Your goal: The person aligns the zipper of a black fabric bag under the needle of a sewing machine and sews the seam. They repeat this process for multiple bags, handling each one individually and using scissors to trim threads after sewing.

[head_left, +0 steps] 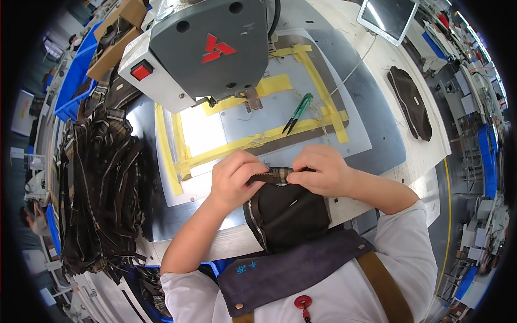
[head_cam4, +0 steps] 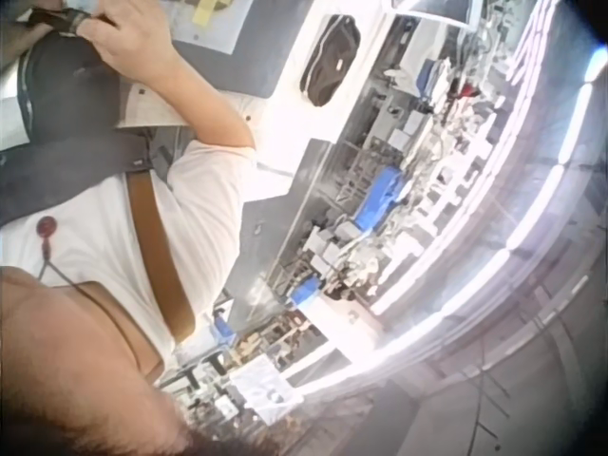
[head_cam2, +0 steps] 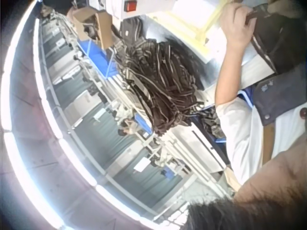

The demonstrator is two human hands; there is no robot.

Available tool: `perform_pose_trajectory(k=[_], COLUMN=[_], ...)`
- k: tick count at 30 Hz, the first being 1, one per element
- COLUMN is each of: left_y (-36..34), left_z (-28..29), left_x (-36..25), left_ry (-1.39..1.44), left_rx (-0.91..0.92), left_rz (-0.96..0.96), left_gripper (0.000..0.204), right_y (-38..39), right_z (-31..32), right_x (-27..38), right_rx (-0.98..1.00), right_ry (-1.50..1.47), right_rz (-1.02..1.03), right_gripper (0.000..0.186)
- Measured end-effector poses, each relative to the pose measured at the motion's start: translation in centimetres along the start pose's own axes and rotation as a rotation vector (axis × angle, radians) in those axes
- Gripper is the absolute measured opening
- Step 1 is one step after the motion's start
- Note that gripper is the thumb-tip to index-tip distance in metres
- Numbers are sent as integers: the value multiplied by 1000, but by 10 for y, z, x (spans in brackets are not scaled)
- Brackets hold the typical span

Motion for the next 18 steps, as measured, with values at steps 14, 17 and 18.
perform_pose_trajectory(k=[14,17,18], left_y=[-23,-31,-34], left_z=[5,1,-1], left_x=[-66,-76,-79], left_ry=[-98,-90,-89], left_rx=[-84,-75,-60], left_rz=[-460,-500,-512], left_gripper=[26,26,26], right_y=[94,90,88], right_z=[20,34,33], right_x=[-42,-37,-37], right_rx=[-55,-175,-214], right_ry=[-480,-391,-415], right_rz=[-822,-717,-680], right_gripper=[56,53,50])
Point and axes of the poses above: each hand's wrist, its own y-axis away from the middle knuckle, its own z-axis out of the back of the hand, x = y × z, the point moved 10 cm from there along -y, towards the middle knuckle, and after that the axes turned 3 degrees about -y, right-handed, at the moved point
